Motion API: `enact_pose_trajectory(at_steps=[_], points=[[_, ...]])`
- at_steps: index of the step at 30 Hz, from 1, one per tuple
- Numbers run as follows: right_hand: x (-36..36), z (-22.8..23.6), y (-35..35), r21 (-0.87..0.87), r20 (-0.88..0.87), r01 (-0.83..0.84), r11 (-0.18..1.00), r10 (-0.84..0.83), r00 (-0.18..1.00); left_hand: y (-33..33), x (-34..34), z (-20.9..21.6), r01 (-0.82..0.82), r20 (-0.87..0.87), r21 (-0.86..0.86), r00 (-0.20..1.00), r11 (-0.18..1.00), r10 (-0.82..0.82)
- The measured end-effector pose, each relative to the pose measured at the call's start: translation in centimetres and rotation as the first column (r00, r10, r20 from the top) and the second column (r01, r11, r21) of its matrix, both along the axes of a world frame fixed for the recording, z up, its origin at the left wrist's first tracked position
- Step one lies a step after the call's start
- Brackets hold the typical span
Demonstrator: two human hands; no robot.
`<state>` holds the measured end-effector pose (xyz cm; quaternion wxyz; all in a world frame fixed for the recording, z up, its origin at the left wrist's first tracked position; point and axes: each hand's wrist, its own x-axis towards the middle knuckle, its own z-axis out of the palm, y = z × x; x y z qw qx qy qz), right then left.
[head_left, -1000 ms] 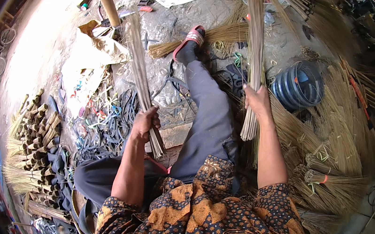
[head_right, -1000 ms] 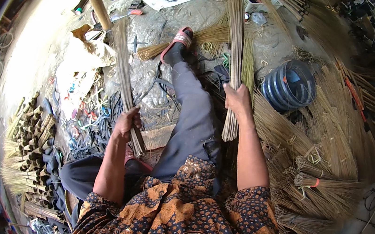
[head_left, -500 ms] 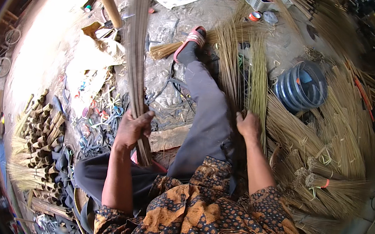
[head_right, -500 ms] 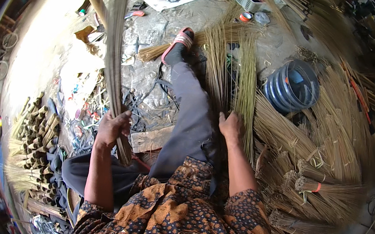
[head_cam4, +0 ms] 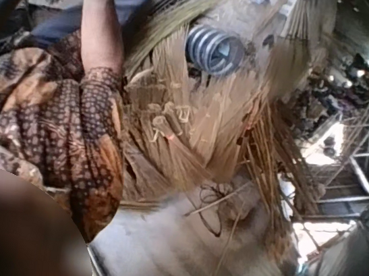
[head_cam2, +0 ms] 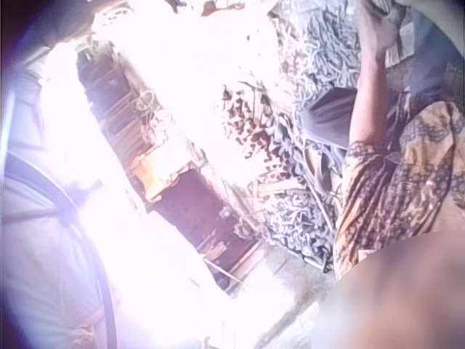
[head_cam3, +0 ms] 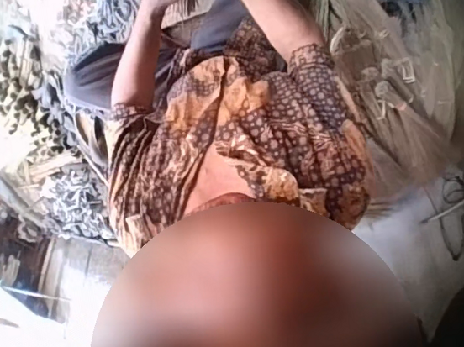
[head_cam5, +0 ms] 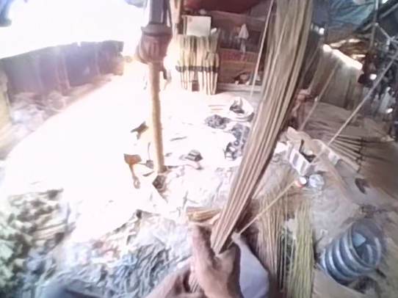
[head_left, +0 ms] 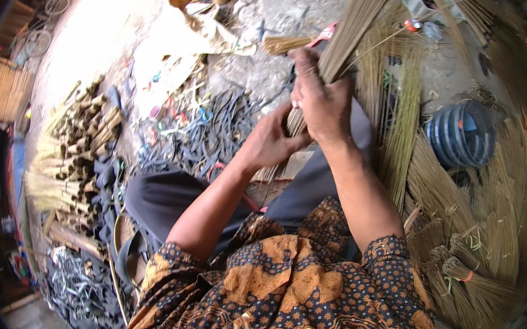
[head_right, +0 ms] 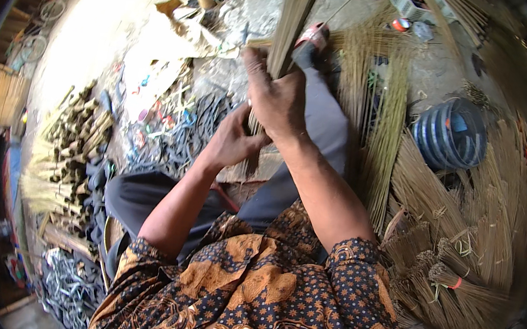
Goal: The person gathers bundles of dried broom sticks, aligns them, and ties them with rubber bands. The person repeatedly picks up sticks, aligns them, and secures them with a rubber band before placing the finished bundle aside.
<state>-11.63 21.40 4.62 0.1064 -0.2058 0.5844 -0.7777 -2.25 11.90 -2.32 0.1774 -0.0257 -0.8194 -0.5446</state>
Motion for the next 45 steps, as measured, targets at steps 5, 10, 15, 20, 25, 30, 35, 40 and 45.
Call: enact_pose_trajectory(at_steps=[5, 10, 15, 20, 25, 30, 35, 40, 45], points=[[3.4, -3.3, -1.6, 0.146, -0.189, -0.069, 0.987, 0.097, 0.977, -0.7, 1.1, -5.0, -0.082, 0.142, 0.11, 0.988, 0.991, 0.066], [4.6, -8.5, -1.8, 0.367, -0.084, -0.158, 0.917, 0.202, 0.976, 0.3, 2.6, -11.8, -0.166, 0.125, 0.178, 0.981, 0.97, 0.145], [4.4, -12.9, -1.5, 0.349, -0.137, -0.191, 0.917, 0.251, 0.958, 0.7, 3.1, -16.7, -0.178, 0.106, 0.155, 0.981, 0.972, 0.163], [4.3, -12.7, -1.2, 0.435, -0.08, -0.123, 0.892, 0.175, 0.981, 1.2, 2.9, -18.6, -0.193, 0.264, 0.147, 0.953, 0.97, 0.149], [-1.1, -7.5, -0.4, 0.111, 0.142, -0.067, 0.992, 0.051, 0.989, 2.4, 3.7, -14.8, -0.222, 0.472, 0.153, 0.873, 0.963, 0.126], [0.0, -6.0, 1.8, -0.184, 0.309, -0.244, 0.952, 0.292, 0.905, 0.7, 1.8, -7.4, 0.107, 0.518, 0.347, 0.806, 0.932, -0.286], [0.7, -8.1, 1.0, -0.145, 0.564, -0.13, 0.981, 0.19, 0.803, 2.7, 1.7, -3.5, -0.133, 0.437, 0.113, 0.897, 0.985, 0.071], [0.3, -9.3, 0.8, -0.309, 0.578, -0.227, 0.924, 0.372, 0.726, 1.5, 2.3, -4.0, -0.065, 0.599, 0.499, 0.746, 0.864, -0.29], [0.2, -11.2, -0.4, -0.063, 0.749, -0.092, 0.994, 0.108, 0.654, 2.2, 2.4, -5.4, -0.218, 0.596, -0.112, 0.766, 0.969, 0.241]])
